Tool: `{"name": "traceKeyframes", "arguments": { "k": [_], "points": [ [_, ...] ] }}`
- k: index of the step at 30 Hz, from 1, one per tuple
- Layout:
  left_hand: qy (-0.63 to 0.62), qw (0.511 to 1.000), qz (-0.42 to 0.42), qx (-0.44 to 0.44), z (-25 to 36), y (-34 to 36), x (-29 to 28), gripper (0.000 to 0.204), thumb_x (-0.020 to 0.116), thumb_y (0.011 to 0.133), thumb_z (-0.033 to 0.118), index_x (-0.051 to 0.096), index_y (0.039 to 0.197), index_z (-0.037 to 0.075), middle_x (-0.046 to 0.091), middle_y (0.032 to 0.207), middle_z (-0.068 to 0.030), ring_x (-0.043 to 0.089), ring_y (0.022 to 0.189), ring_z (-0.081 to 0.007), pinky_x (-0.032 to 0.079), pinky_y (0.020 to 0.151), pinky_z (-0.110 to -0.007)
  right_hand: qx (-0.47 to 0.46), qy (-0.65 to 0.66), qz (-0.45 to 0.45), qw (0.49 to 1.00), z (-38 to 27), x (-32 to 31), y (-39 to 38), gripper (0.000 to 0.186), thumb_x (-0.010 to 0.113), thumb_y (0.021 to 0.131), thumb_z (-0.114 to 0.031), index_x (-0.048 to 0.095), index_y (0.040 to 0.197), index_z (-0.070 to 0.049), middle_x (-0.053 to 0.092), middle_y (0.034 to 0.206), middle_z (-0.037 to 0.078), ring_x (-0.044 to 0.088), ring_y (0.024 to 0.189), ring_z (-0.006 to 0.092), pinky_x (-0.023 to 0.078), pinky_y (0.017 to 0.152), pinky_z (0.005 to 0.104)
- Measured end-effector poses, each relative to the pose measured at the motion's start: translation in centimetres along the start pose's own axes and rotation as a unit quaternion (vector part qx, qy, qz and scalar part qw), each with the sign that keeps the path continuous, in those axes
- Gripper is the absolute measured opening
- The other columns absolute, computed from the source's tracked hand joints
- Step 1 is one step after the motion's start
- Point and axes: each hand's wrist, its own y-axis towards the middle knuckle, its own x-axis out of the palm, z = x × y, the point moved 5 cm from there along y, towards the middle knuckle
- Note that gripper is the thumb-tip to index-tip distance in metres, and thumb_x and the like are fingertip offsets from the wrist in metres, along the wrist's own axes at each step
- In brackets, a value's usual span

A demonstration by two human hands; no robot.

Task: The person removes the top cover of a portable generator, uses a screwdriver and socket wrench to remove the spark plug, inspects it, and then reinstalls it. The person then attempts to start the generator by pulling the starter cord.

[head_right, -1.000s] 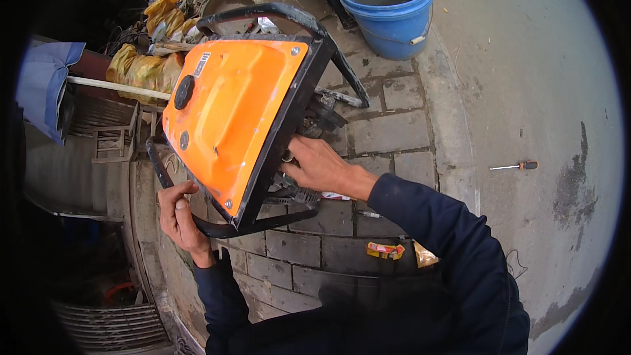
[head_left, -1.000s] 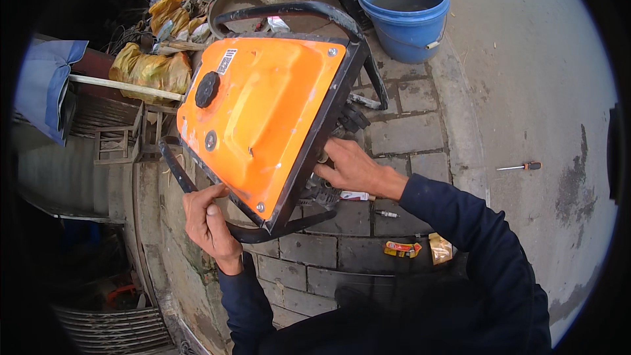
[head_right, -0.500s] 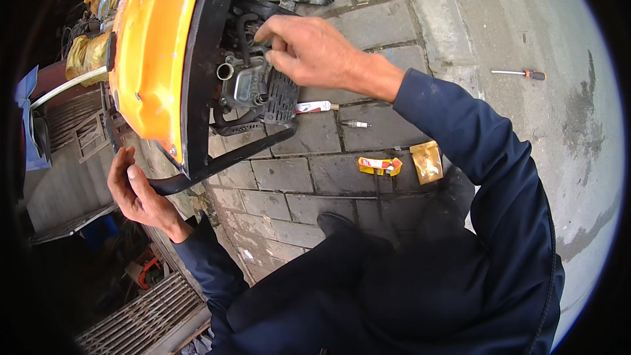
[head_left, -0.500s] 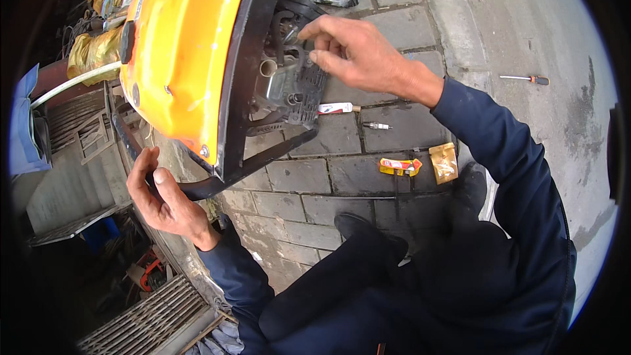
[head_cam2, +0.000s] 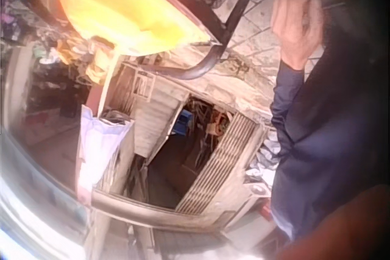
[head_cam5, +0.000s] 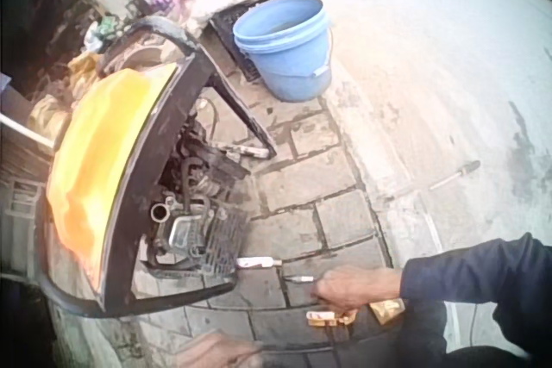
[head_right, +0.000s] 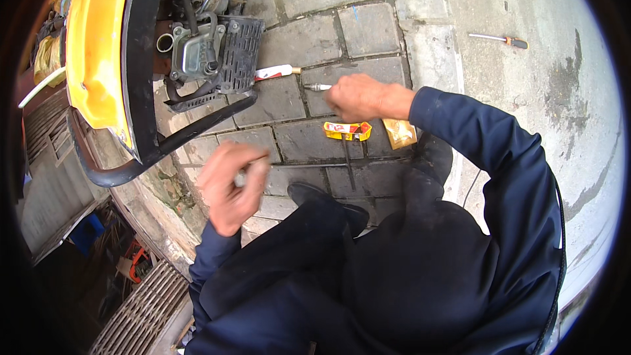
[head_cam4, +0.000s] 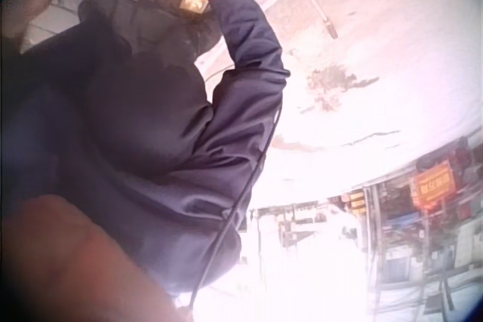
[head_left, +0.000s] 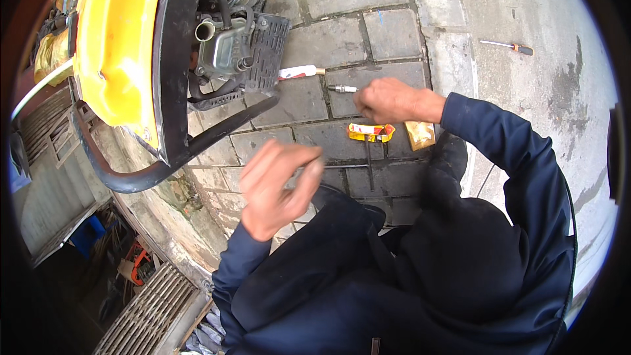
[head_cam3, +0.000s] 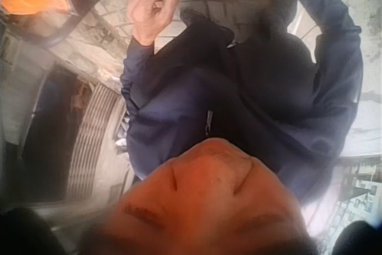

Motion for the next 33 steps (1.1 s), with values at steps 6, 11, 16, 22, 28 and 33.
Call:
{"name": "traceKeyframes", "arguments": {
  "k": [6,11,16,22,28,33],
  "points": [
    [-0.012,0.967,-0.209,-0.148,-7.3,-8.8,13.5,0.025,0.074,0.090,0.017,0.066,0.111,0.004,0.065,0.100,-0.0160,0.067,0.086,-0.0378,0.055,0.072,-0.045,-0.106,-0.029,-0.006,0.994,-4.6,4.1,0.1,0.012,0.067,0.083,-0.012,0.063,0.089,-0.002,0.069,0.088,0.018,0.069,0.079,0.0414,0.056,0.065,0.0514],
    [0.068,0.965,-0.200,-0.156,-10.9,-14.1,18.0,0.031,0.071,0.088,0.015,0.060,0.114,0.002,0.060,0.108,-0.0190,0.063,0.099,-0.0413,0.054,0.081,-0.049,-0.150,0.026,-0.032,0.988,-8.3,7.2,0.6,0.018,0.069,0.080,-0.014,0.069,0.091,0.000,0.072,0.091,0.020,0.072,0.086,0.0416,0.058,0.071,0.0506],
    [0.100,0.966,-0.216,-0.100,-12.2,-14.7,18.3,0.017,0.069,0.086,0.011,0.061,0.101,0.006,0.058,0.096,-0.0133,0.063,0.094,-0.0351,0.054,0.077,-0.047,-0.092,0.073,0.055,0.992,-5.3,4.2,0.0,0.014,0.065,0.086,-0.016,0.065,0.089,-0.002,0.070,0.089,0.020,0.069,0.083,0.0427,0.057,0.072,0.0510],
    [0.023,0.976,-0.184,-0.113,-10.9,-13.2,16.6,0.022,0.072,0.088,0.009,0.065,0.108,0.005,0.060,0.098,-0.0156,0.063,0.094,-0.0371,0.053,0.077,-0.046,0.154,0.021,0.476,0.866,13.8,-12.4,-7.9,0.022,0.059,0.094,-0.023,0.070,0.101,-0.006,0.074,0.095,0.017,0.072,0.084,0.0327,0.058,0.079,0.0416],
    [-0.061,0.968,-0.170,-0.176,-8.6,-9.1,14.9,0.018,0.071,0.091,0.010,0.067,0.107,0.004,0.066,0.095,-0.0145,0.067,0.087,-0.0373,0.055,0.075,-0.043,0.553,-0.224,0.339,0.727,36.1,-10.5,-24.0,0.015,0.057,0.088,-0.011,0.064,0.097,-0.001,0.069,0.100,0.022,0.071,0.094,0.0412,0.059,0.077,0.0510],
    [-0.084,0.951,-0.201,-0.220,-6.4,-5.5,12.7,0.019,0.068,0.095,0.013,0.066,0.111,0.004,0.066,0.100,-0.0143,0.068,0.089,-0.0356,0.054,0.077,-0.042,0.498,-0.326,0.224,0.772,41.3,-3.1,-26.6,0.017,0.059,0.092,-0.006,0.061,0.108,-0.004,0.065,0.109,0.016,0.068,0.104,0.0360,0.059,0.083,0.0465]
  ]
}}
